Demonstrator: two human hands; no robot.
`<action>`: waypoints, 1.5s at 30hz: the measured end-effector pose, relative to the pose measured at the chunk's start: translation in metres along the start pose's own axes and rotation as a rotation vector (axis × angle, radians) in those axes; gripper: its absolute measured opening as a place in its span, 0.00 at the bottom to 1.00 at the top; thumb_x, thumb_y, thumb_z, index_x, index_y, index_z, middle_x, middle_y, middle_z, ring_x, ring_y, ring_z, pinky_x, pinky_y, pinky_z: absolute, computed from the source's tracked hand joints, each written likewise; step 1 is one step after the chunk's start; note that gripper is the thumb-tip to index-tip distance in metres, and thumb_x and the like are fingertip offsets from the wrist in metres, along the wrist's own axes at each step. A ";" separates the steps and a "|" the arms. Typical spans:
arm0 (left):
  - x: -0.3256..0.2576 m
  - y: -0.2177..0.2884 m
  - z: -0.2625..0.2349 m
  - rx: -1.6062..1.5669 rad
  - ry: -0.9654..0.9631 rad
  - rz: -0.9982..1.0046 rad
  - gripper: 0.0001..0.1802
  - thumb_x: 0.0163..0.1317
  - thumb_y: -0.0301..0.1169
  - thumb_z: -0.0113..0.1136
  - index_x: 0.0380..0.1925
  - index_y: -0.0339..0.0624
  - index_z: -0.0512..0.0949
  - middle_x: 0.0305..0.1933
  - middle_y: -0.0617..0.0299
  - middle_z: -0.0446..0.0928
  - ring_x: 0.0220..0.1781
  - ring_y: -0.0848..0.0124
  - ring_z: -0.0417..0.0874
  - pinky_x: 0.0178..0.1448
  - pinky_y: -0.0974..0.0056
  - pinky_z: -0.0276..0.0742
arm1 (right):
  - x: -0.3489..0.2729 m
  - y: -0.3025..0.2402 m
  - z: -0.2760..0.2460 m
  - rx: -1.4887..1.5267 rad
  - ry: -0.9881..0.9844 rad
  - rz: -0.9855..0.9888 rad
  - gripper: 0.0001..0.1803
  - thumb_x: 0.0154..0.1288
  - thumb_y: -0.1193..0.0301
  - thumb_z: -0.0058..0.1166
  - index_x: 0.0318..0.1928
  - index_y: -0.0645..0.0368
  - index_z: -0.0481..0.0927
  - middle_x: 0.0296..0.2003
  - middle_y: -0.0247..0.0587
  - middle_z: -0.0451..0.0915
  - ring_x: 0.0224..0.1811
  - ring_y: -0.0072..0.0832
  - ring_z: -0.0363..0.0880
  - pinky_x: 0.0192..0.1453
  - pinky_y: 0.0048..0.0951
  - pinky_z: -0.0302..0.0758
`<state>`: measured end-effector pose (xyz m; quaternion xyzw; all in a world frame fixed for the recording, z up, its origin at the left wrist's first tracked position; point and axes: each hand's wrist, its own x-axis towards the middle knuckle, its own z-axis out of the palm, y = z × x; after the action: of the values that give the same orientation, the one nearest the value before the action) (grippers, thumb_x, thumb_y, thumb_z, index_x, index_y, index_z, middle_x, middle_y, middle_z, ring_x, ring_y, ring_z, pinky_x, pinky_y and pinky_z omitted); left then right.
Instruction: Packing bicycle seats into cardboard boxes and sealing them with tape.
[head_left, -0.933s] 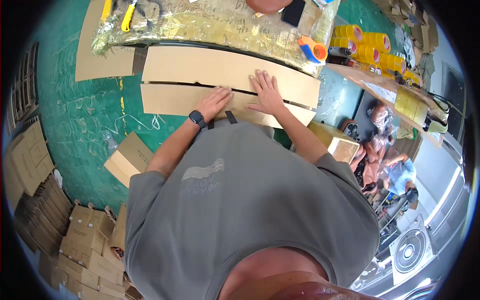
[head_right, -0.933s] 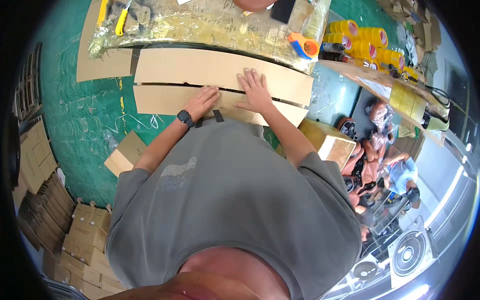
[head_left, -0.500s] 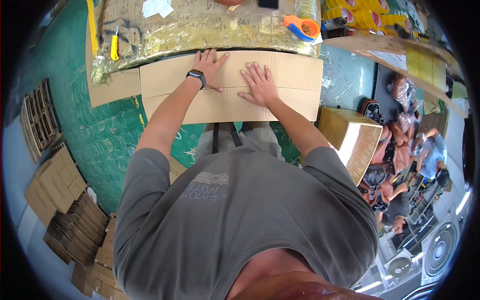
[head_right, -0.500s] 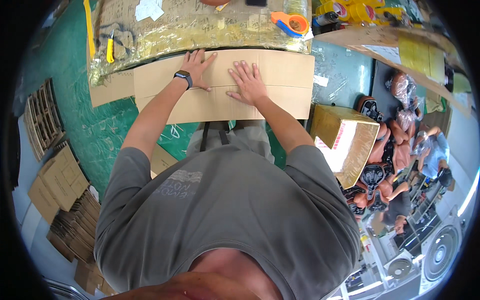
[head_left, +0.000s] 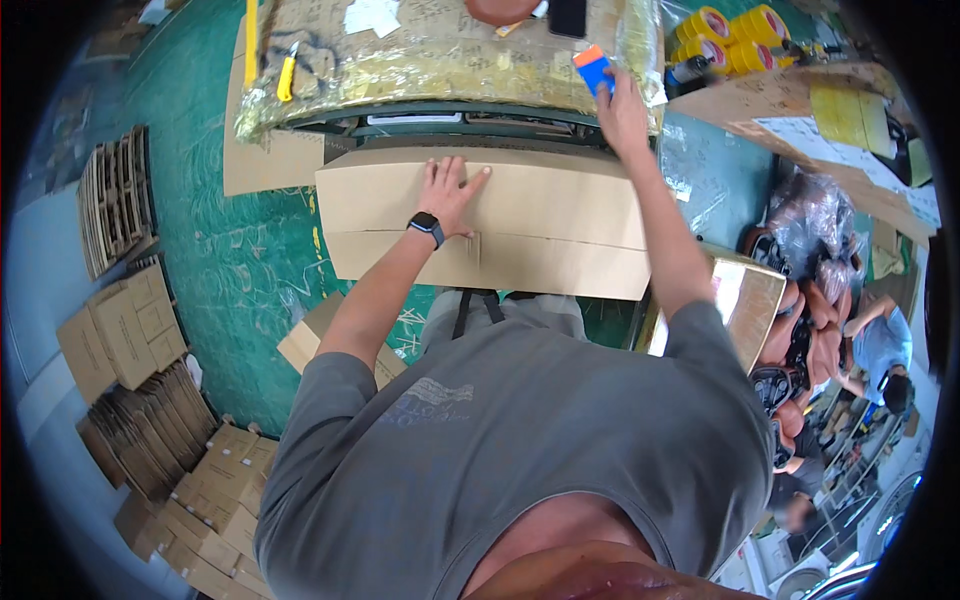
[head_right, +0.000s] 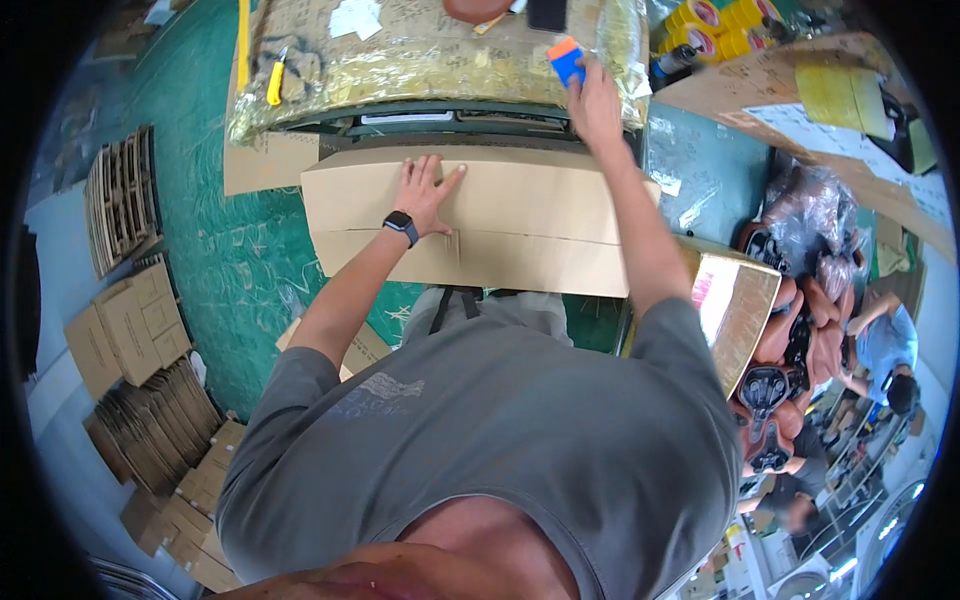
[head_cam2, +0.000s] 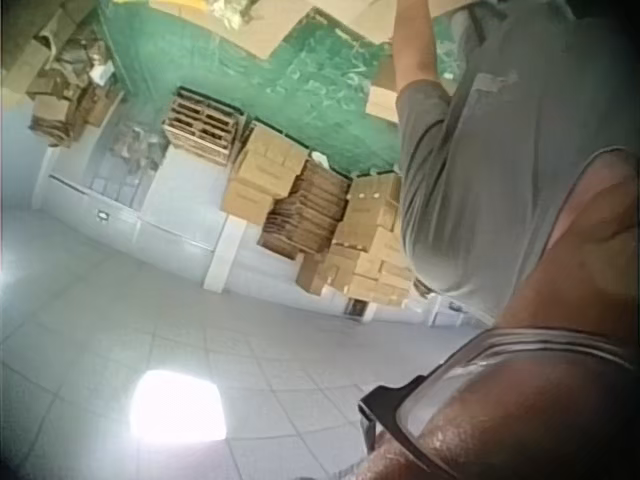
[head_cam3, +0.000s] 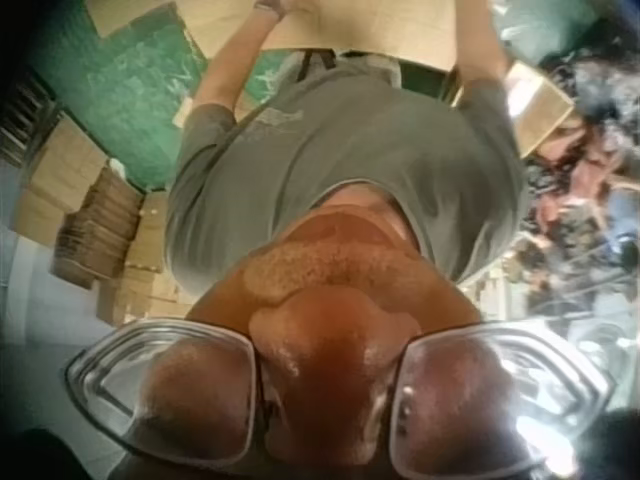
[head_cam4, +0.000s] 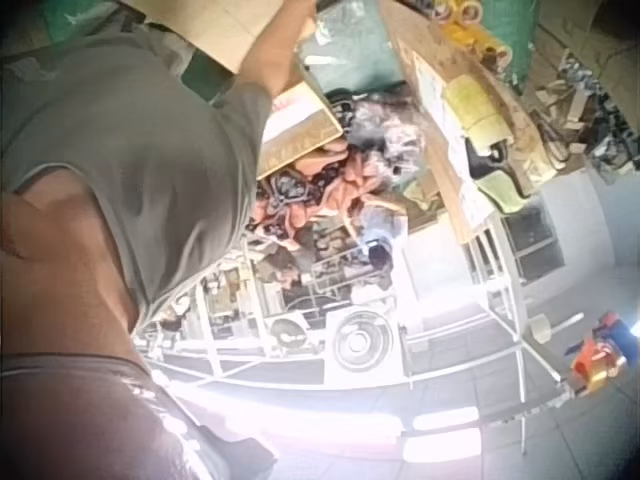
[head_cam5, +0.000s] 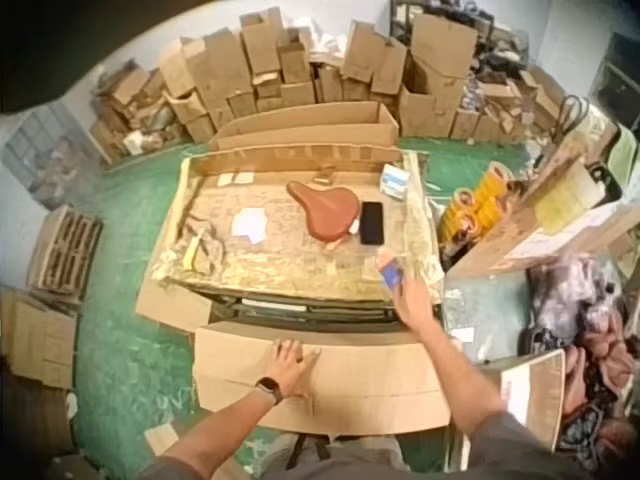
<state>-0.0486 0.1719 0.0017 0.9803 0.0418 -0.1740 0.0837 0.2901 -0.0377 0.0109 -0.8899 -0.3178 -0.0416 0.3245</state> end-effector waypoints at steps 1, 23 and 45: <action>-0.010 0.003 0.000 0.025 0.013 -0.005 0.78 0.30 0.59 0.92 0.86 0.68 0.58 0.81 0.43 0.61 0.85 0.44 0.58 0.88 0.29 0.48 | -0.022 -0.023 0.012 0.145 0.019 0.063 0.29 0.72 0.60 0.68 0.65 0.64 0.76 0.52 0.61 0.86 0.54 0.60 0.87 0.62 0.53 0.82; 0.060 -0.099 0.020 -0.065 0.013 0.033 0.90 0.27 0.63 0.92 0.87 0.37 0.49 0.87 0.41 0.58 0.90 0.43 0.55 0.92 0.34 0.43 | -0.373 -0.272 0.055 0.021 -0.305 0.369 0.25 0.67 0.57 0.73 0.54 0.66 0.90 0.35 0.67 0.87 0.37 0.61 0.89 0.44 0.54 0.85; -0.025 -0.059 0.111 -0.213 0.324 -0.223 0.50 0.77 0.61 0.52 0.86 0.36 0.57 0.93 0.51 0.49 0.95 0.56 0.43 0.94 0.38 0.34 | -0.271 -0.300 0.009 0.268 -1.009 0.393 0.27 0.66 0.55 0.71 0.56 0.62 0.91 0.45 0.63 0.91 0.49 0.56 0.91 0.57 0.47 0.86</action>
<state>-0.1152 0.2084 -0.1010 0.9703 0.1812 -0.0172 0.1594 -0.1041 -0.0021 0.0932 -0.7931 -0.2643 0.4915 0.2441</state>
